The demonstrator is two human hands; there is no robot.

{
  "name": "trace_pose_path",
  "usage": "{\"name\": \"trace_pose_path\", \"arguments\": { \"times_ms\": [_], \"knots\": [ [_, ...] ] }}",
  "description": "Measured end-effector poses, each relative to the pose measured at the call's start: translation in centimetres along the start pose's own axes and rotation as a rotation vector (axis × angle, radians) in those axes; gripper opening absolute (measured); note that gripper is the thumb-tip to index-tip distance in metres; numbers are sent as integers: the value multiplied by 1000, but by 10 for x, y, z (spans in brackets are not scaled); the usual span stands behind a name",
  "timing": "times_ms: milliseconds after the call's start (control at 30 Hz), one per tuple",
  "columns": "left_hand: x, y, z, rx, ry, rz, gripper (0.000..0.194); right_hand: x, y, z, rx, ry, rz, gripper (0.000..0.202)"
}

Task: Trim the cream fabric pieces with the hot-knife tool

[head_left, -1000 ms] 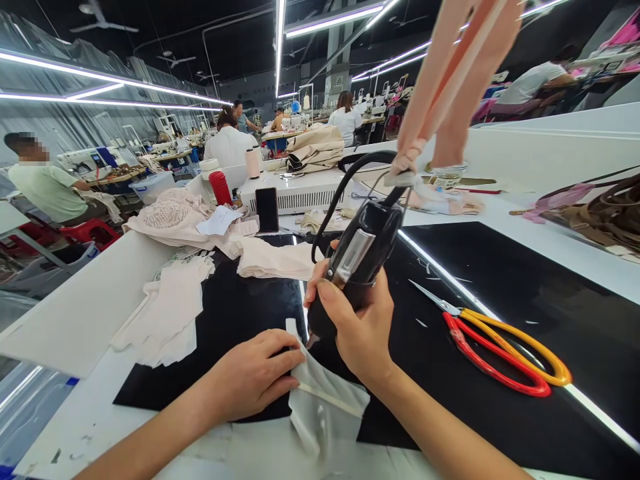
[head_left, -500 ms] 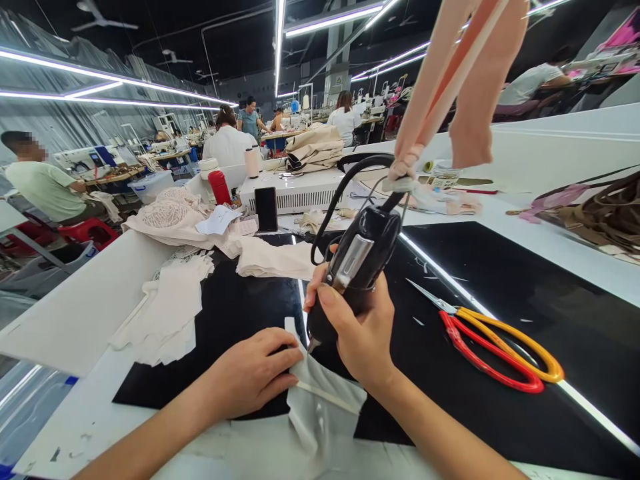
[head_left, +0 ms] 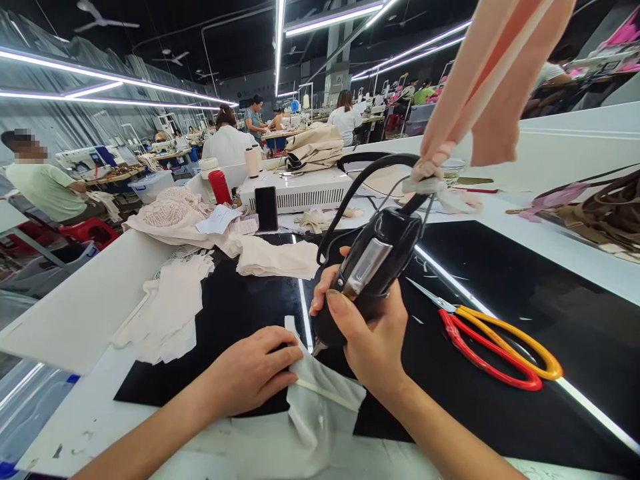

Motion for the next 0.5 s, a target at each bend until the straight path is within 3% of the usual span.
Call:
{"name": "trace_pose_path", "arguments": {
  "times_ms": [500],
  "knots": [
    [-4,1,1,-26,8,-22,24,-1,1,0,-47,93,-6,22]
  ]
}}
Point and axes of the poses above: each hand's wrist, its own y-axis away from the middle knuckle, its own z-axis out of the palm, x = y × z, the point moved 9 cm from there along -y, towards the middle knuckle, and after that the axes turned 5 degrees about -y, right-handed, at the moved point
